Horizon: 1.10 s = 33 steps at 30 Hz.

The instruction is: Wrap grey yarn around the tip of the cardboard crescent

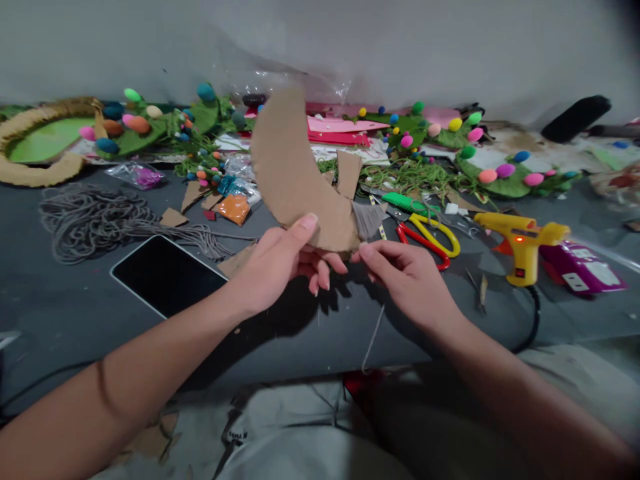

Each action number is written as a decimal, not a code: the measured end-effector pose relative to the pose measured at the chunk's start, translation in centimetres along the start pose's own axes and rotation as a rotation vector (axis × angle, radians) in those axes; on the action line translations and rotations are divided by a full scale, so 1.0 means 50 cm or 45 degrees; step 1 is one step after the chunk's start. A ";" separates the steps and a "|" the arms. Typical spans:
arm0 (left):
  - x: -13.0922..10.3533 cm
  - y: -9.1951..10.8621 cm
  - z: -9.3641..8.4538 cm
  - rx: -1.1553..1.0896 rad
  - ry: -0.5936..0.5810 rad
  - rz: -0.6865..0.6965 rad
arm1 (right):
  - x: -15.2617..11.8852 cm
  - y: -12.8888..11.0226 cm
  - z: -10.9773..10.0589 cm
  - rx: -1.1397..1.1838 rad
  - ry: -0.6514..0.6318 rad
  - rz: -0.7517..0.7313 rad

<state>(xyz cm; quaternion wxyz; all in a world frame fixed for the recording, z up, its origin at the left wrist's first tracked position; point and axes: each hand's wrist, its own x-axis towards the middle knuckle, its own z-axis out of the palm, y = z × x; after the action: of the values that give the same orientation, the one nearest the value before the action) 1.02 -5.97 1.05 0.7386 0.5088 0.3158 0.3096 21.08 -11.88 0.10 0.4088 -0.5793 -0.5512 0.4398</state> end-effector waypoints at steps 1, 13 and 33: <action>0.000 0.004 -0.002 -0.045 0.005 0.031 | -0.002 0.001 0.001 0.009 -0.006 0.004; 0.004 0.000 0.007 -0.181 0.003 0.033 | -0.015 -0.006 0.002 0.058 0.034 -0.042; 0.002 -0.003 -0.009 -0.265 -0.072 0.081 | -0.021 0.023 -0.001 0.456 -0.061 0.056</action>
<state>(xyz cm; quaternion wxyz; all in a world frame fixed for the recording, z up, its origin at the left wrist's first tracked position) 0.76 -5.67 0.74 0.7859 0.4477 0.2446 0.3495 21.43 -12.99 -0.92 0.4826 -0.4983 -0.4609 0.5535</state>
